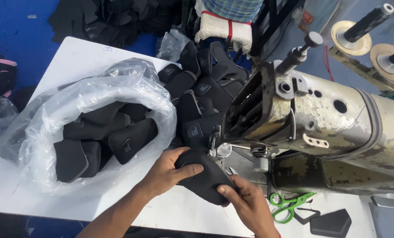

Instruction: Inspecting and sorting black shoe upper components at a stitching station.

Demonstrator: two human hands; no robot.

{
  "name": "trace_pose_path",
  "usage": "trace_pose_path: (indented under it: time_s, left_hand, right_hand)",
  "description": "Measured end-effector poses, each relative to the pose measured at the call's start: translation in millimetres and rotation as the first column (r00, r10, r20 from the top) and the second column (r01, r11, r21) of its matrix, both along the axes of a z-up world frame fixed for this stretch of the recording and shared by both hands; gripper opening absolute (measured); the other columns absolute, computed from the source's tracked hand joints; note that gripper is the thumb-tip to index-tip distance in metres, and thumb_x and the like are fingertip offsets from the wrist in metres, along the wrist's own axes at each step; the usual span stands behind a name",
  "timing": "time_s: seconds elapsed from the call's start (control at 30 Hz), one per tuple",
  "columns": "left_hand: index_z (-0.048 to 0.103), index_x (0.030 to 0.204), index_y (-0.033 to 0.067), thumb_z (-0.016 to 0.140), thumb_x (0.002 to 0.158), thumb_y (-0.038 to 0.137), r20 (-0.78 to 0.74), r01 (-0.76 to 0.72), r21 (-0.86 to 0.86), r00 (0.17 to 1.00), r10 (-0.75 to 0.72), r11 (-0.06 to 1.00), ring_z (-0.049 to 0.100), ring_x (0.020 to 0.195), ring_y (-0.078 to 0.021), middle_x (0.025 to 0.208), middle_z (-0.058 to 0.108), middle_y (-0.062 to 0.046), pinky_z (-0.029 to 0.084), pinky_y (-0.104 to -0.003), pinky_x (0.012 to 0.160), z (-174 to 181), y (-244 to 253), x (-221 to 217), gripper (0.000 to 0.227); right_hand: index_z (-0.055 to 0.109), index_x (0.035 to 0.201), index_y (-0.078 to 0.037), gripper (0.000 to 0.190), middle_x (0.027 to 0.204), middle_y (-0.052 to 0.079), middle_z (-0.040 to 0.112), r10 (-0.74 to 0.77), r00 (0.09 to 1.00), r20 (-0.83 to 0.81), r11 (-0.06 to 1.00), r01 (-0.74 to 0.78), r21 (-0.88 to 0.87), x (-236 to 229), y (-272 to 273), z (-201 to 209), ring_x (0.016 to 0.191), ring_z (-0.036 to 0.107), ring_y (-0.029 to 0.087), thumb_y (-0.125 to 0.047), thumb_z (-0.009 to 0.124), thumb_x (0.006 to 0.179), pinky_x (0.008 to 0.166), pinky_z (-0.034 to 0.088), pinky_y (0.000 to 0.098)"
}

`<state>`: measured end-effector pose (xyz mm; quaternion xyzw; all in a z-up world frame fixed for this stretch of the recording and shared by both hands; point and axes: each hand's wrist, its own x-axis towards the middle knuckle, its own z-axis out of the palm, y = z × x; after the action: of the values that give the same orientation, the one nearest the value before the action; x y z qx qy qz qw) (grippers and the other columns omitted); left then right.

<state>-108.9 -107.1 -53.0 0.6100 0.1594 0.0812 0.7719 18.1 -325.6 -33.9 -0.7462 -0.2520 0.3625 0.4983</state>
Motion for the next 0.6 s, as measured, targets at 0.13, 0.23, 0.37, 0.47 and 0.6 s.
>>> trace_pose_path:
  time_s: [0.13, 0.23, 0.37, 0.47, 0.6]
  left_hand:
    - [0.072, 0.113, -0.0010, 0.080, 0.084, 0.033, 0.011, -0.029, -0.055, 0.999, 0.030, 0.998, 0.074, 0.084, -0.0124, 0.094, 0.078, -0.008, 0.061, -0.026, 0.074, -6, 2, 11, 0.045]
    - [0.071, 0.112, -0.0046, 0.080, 0.085, 0.033, 0.039, -0.027, -0.200, 0.999, 0.036, 0.979, 0.072, 0.082, -0.0132, 0.093, 0.076, -0.009, 0.061, -0.028, 0.073, -12, 5, 19, 0.047]
    - [0.072, 0.111, -0.0070, 0.081, 0.085, 0.028, 0.012, -0.062, -0.267, 0.998, 0.068, 0.962, 0.071, 0.082, -0.0124, 0.093, 0.076, -0.009, 0.058, -0.027, 0.075, -5, 19, 35, 0.044]
    - [0.072, 0.109, -0.0070, 0.080, 0.083, 0.022, 0.007, -0.026, -0.287, 1.000, 0.029, 0.957, 0.071, 0.082, -0.0122, 0.094, 0.077, -0.009, 0.058, -0.026, 0.076, 2, 35, 46, 0.039]
    - [0.075, 0.103, -0.0052, 0.081, 0.080, 0.019, -0.173, 0.056, -0.085, 0.982, -0.070, 0.995, 0.069, 0.073, -0.0135, 0.084, 0.076, -0.010, 0.057, -0.028, 0.068, 15, 56, 55, 0.034]
  right_hand:
    - [0.078, 0.102, 0.002, 0.029, 0.069, 0.008, 0.075, -0.020, 0.999, 0.040, 0.996, 0.024, -0.086, 7, 9, 5, 0.062, 0.067, 0.012, -0.024, 0.074, 0.089, 0.059, 0.054, 0.0276]
    - [0.077, 0.100, 0.003, 0.026, 0.069, 0.009, 0.074, -0.027, 0.999, 0.041, 0.996, 0.031, -0.089, 13, 13, -1, 0.062, 0.064, 0.011, -0.022, 0.074, 0.090, 0.057, 0.052, 0.0268]
    - [0.075, 0.102, 0.004, 0.028, 0.072, 0.008, 0.073, -0.094, 0.991, -0.091, 0.996, 0.093, -0.017, 14, 24, -4, 0.061, 0.065, 0.011, -0.021, 0.070, 0.092, 0.057, 0.052, 0.0264]
    - [0.073, 0.100, 0.006, 0.029, 0.071, 0.008, 0.073, -0.106, 0.980, -0.166, 0.992, 0.116, 0.050, 7, 32, -9, 0.059, 0.067, 0.013, -0.022, 0.068, 0.094, 0.055, 0.055, 0.0279]
    - [0.075, 0.102, 0.006, 0.030, 0.075, 0.010, 0.075, -0.134, 0.935, -0.328, 0.972, 0.189, 0.143, -5, 41, -20, 0.060, 0.068, 0.014, -0.023, 0.067, 0.094, 0.050, 0.059, 0.0305]
